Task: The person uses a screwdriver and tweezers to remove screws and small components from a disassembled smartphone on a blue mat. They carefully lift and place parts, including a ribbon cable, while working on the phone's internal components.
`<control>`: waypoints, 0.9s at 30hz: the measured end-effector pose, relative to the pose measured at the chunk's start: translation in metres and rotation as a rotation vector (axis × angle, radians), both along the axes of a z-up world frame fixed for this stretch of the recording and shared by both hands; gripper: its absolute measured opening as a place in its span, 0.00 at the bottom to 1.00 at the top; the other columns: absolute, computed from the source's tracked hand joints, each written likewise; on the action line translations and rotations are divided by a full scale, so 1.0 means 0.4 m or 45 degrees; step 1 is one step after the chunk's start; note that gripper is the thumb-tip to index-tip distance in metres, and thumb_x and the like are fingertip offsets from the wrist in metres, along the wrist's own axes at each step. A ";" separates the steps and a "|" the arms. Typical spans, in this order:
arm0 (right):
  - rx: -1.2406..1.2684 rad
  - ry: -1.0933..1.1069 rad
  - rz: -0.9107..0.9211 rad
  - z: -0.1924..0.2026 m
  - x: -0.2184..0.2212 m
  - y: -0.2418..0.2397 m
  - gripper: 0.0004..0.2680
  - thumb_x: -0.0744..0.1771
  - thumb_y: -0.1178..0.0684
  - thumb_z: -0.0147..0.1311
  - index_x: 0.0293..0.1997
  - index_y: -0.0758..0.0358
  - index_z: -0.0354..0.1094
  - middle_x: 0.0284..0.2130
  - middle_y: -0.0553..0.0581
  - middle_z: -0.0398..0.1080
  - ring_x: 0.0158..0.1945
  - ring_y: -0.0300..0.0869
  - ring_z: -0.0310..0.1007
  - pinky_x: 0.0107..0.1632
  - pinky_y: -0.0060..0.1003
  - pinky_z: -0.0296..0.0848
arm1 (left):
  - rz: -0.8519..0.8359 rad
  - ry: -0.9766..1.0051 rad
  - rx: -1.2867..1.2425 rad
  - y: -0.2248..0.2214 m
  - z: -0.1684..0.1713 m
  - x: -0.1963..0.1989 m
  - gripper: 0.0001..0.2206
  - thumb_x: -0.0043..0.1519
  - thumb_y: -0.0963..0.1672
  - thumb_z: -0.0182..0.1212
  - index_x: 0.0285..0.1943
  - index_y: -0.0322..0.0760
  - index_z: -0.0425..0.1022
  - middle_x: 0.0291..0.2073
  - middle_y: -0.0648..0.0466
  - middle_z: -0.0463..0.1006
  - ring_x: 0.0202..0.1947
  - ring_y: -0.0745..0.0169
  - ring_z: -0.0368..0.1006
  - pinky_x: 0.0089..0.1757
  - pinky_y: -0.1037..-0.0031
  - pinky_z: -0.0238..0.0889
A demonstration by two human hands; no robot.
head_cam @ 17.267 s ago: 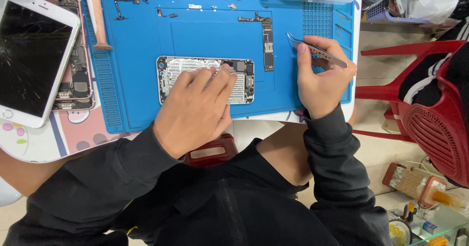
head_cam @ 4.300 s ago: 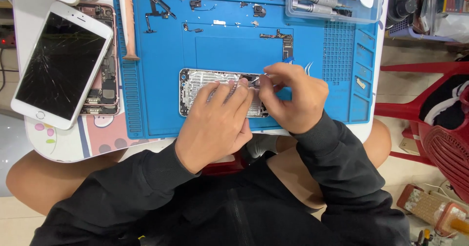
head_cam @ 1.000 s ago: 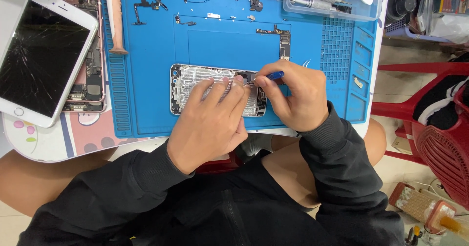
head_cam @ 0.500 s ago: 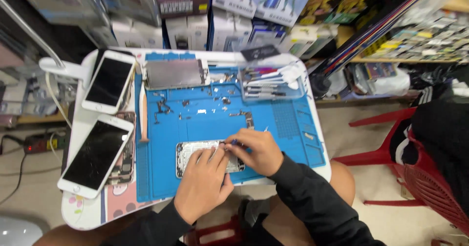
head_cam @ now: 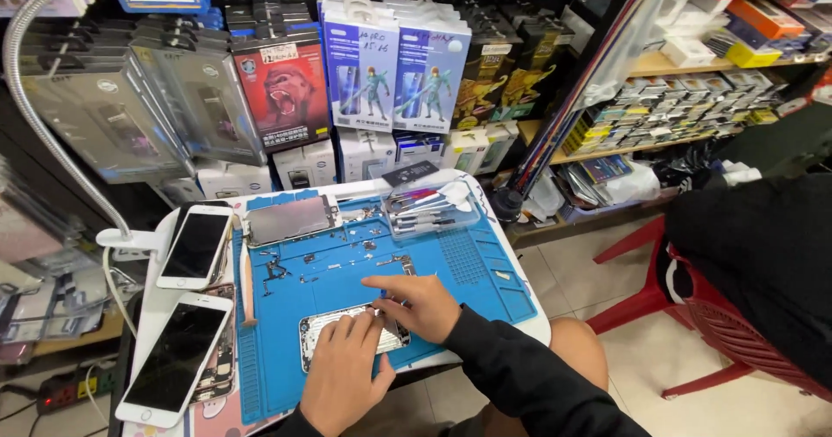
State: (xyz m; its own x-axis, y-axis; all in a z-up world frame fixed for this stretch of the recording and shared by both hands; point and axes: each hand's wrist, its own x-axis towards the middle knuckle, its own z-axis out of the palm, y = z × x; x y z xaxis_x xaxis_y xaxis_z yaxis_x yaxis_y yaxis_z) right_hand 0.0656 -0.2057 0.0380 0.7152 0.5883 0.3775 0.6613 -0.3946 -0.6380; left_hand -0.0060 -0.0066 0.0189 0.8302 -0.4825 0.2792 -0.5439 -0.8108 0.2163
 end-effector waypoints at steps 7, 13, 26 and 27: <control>-0.018 -0.080 -0.014 -0.035 0.005 -0.009 0.15 0.78 0.50 0.40 0.78 0.49 0.53 0.36 0.49 0.72 0.25 0.43 0.57 0.31 0.43 0.57 | -0.021 -0.004 0.061 -0.002 0.022 -0.001 0.20 0.62 0.49 0.54 0.62 0.42 0.72 0.49 0.55 0.74 0.46 0.51 0.70 0.46 0.59 0.68; 0.059 -0.229 -0.199 -0.153 0.016 -0.034 0.16 0.79 0.45 0.45 0.79 0.29 0.50 0.34 0.43 0.71 0.27 0.41 0.53 0.35 0.42 0.54 | 0.114 -0.342 0.280 -0.037 -0.053 -0.007 0.20 0.59 0.51 0.55 0.59 0.53 0.82 0.47 0.64 0.81 0.39 0.62 0.76 0.40 0.72 0.71; -0.033 -0.294 -0.176 -0.208 0.037 0.015 0.17 0.78 0.42 0.45 0.78 0.23 0.46 0.52 0.31 0.77 0.31 0.35 0.61 0.37 0.38 0.58 | 0.268 -0.511 0.362 -0.015 -0.082 -0.007 0.19 0.58 0.51 0.56 0.58 0.57 0.83 0.39 0.64 0.77 0.35 0.66 0.70 0.34 0.78 0.62; -0.013 -0.302 -0.188 -0.208 0.039 0.010 0.16 0.78 0.41 0.44 0.78 0.25 0.47 0.54 0.31 0.76 0.30 0.36 0.59 0.37 0.39 0.56 | 0.261 -0.527 0.381 -0.018 -0.078 -0.005 0.18 0.59 0.50 0.56 0.56 0.57 0.83 0.41 0.65 0.77 0.34 0.68 0.69 0.34 0.79 0.62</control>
State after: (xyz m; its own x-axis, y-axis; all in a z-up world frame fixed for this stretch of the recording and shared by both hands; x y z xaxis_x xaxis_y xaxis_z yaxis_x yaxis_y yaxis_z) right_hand 0.0813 -0.2016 -0.0451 0.6856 0.4890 0.5393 0.7267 -0.5034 -0.4675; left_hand -0.0082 -0.0139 -0.0121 0.7657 -0.4306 0.4779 -0.3589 -0.9025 -0.2382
